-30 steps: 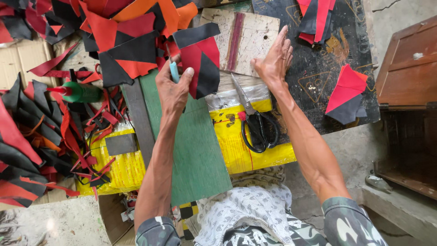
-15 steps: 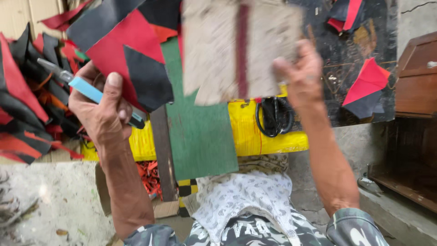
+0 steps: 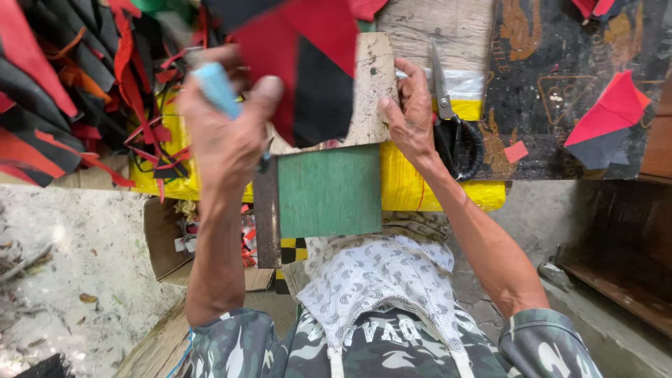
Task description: The person uses a utility knife and a metal ruler to cut red and black material into triangular pieces on a green cutting board. They repeatedly align the ruler, cut along its edge, and set the finished pieces aside on the work surface.
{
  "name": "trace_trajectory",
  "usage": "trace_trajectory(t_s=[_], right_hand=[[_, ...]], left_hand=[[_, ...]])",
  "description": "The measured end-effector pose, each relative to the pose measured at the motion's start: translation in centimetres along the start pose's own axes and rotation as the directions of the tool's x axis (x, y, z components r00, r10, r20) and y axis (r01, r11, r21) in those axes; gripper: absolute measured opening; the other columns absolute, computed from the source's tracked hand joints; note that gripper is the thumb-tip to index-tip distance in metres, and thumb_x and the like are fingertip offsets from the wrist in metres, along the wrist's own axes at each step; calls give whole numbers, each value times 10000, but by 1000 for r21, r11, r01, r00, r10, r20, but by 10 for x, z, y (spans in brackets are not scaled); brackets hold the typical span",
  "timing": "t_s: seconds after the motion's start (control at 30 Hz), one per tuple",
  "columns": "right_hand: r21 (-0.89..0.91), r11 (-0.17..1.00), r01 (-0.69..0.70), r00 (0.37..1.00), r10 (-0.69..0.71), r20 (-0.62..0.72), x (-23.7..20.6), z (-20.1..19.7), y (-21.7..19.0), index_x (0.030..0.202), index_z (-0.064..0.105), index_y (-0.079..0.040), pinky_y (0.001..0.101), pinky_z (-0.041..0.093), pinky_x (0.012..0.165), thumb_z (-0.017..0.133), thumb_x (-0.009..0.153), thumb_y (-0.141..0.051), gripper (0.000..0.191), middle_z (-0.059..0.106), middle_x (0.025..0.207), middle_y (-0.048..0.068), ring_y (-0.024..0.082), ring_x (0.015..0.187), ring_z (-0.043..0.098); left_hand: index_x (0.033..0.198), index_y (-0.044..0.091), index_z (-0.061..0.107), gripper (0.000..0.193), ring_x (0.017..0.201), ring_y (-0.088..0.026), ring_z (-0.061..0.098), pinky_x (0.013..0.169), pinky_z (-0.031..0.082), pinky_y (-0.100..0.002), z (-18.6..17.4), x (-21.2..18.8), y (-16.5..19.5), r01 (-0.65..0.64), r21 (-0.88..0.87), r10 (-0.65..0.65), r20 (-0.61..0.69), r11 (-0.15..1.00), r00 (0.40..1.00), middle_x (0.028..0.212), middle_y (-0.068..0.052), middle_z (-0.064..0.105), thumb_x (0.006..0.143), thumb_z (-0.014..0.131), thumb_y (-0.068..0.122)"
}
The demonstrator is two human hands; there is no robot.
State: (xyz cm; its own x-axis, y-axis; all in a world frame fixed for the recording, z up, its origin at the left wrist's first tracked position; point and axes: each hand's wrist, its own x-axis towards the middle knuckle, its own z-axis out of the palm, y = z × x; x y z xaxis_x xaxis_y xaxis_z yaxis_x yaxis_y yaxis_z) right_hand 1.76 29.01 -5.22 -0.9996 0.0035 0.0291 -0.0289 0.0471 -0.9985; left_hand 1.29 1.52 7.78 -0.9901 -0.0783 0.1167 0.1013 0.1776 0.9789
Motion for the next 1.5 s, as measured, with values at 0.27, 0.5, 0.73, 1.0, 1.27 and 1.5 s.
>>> trace_trajectory(t_s=[0.27, 0.5, 0.73, 1.0, 1.27, 1.5], right_hand=[[-65, 996, -57, 998, 59, 31, -6, -10, 8, 1524, 351, -9, 260, 555, 880, 664, 960, 86, 651, 589, 1078, 66, 115, 989, 627], [44, 994, -98, 993, 95, 69, -3, -12, 5, 1522, 376, 1, 249, 575, 889, 678, 943, 105, 662, 628, 1110, 68, 109, 995, 661], [-6, 995, -98, 994, 98, 55, -5, -10, 5, 1523, 395, 0, 241, 578, 859, 681, 942, 110, 657, 609, 1091, 55, 105, 977, 658], [-38, 993, -108, 993, 109, 45, -4, -4, -6, 1531, 380, -38, 236, 568, 833, 683, 925, 97, 691, 607, 1089, 67, 104, 950, 648], [-638, 729, 246, 963, -257, 77, -11, 2, -30, 1403, 603, -89, 429, 452, 1059, 831, 856, -32, 596, 460, 1315, 143, 303, 1215, 493], [-594, 713, 371, 923, -213, 321, -6, 21, -31, 1447, 596, -125, 436, 426, 1027, 905, 822, -238, 706, 467, 1445, 129, 308, 1130, 478]], left_hand=[[1049, -31, 651, 286, 677, -148, 593, 652, 526, -317, 46, 12, -68, 192, 343, -235, 90, 920, 968, 752, -73, 634, 851, 811, 101], [1025, -23, 690, 217, 635, -158, 548, 614, 506, -337, 39, 11, -58, 138, 385, -212, 155, 912, 965, 701, -107, 610, 859, 791, 72], [1037, -27, 723, 248, 682, -182, 682, 642, 568, -338, 37, 5, -62, 137, 380, -210, 156, 915, 965, 760, -104, 697, 839, 813, 93], [990, -33, 720, 283, 646, -187, 703, 610, 560, -338, 36, -1, -65, 162, 402, -234, 135, 901, 963, 727, -112, 713, 802, 832, 146], [970, -44, 719, 301, 644, -183, 715, 600, 569, -329, 34, 2, -70, 175, 390, -248, 144, 904, 958, 718, -112, 717, 787, 837, 163], [966, -46, 722, 307, 633, -175, 716, 585, 567, -327, 35, 3, -65, 179, 398, -251, 137, 900, 958, 712, -118, 722, 785, 840, 172]])
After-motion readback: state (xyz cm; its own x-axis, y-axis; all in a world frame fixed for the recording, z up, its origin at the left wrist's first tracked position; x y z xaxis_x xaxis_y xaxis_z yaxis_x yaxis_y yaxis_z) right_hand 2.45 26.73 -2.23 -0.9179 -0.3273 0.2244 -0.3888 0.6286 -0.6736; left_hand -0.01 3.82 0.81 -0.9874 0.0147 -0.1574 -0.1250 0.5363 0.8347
